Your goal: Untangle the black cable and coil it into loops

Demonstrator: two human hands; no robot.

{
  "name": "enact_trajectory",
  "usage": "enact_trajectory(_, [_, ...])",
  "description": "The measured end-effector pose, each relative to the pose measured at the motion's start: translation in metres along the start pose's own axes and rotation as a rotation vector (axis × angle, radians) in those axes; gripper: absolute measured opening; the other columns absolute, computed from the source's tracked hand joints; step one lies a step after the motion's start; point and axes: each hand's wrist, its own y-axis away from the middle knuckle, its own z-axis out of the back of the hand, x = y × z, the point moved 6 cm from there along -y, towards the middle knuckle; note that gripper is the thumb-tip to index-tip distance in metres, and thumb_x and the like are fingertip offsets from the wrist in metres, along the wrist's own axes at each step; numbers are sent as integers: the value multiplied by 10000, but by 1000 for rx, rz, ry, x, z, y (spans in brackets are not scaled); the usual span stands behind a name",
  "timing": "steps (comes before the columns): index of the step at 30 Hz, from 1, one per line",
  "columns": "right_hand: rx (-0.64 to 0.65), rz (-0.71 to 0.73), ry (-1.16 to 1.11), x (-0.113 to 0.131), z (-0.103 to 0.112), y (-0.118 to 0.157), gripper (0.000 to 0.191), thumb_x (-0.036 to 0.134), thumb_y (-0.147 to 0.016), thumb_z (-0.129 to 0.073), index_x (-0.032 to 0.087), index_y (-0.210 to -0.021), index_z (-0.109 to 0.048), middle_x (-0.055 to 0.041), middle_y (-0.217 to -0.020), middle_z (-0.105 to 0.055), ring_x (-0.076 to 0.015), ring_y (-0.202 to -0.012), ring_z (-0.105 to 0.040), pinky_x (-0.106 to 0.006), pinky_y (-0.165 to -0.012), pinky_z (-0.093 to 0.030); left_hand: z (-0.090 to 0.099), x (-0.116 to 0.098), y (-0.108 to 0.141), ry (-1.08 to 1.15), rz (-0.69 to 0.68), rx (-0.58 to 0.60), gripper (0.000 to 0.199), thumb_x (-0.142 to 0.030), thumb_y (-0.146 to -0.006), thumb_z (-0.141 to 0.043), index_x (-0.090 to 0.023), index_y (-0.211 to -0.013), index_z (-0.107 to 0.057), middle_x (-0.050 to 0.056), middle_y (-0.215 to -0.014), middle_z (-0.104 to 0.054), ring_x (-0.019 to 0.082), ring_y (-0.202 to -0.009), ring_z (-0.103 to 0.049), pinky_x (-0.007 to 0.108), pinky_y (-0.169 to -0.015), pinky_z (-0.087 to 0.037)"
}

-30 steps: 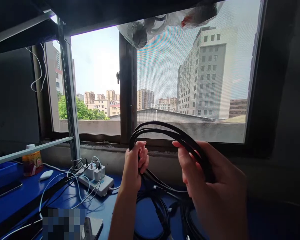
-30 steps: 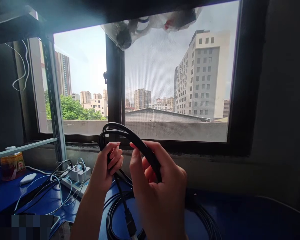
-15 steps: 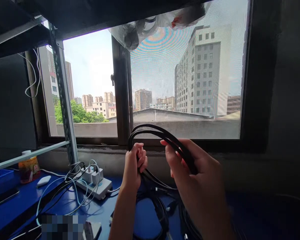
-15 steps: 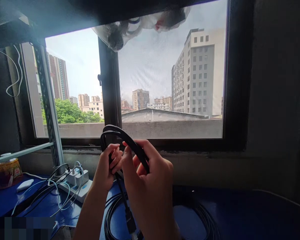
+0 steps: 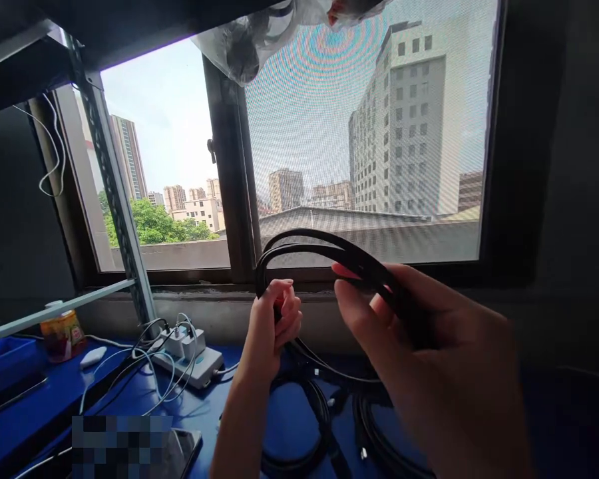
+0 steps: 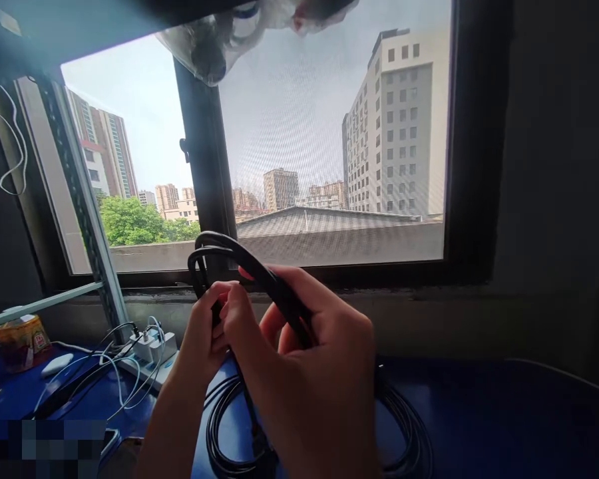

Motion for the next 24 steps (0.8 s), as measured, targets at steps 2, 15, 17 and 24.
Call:
enact_trajectory(2, [-6, -30, -2, -9, 2, -4, 92, 332, -661, -671, 255, -697, -706, 70, -394, -452, -35, -319, -391, -109, -279, -281, -4, -2, 0, 40, 9, 62, 415, -372, -672, -569, -200, -414, -293, -74, -356, -144, 32, -317, -82, 229, -356, -59])
enact_trajectory(15, [-175, -23, 82, -25, 6, -11, 249, 402, -620, -711, 228, -793, -672, 54, -469, -514, -55, -371, -442, -146, -304, -301, 1, -6, 0, 52, -42, 83, 395, -357, -634, -568, -200, -379, -310, -78, -328, -176, 27, -290, -110, 236, -355, -52])
enact_trajectory(17, [-160, 39, 77, -17, 3, -6, 222, 404, -636, -708, 234, -774, -669, 63, -470, -494, -38, -349, -402, -145, -288, -266, 4, -8, 0, 80, -57, 90, 393, -342, -642, -567, -195, -384, -309, -79, -332, -179, 23, -293, -116, 229, -356, -53])
enact_trajectory(24, [-100, 120, 61, -7, -8, 6, 143, 369, -741, -645, 238, -795, -662, 71, -454, -445, -38, -319, -343, -173, -262, -227, 18, -17, 1, 151, -72, 17, 363, -281, -643, -559, -186, -392, -316, -86, -331, -169, 10, -286, -107, 213, -345, -44])
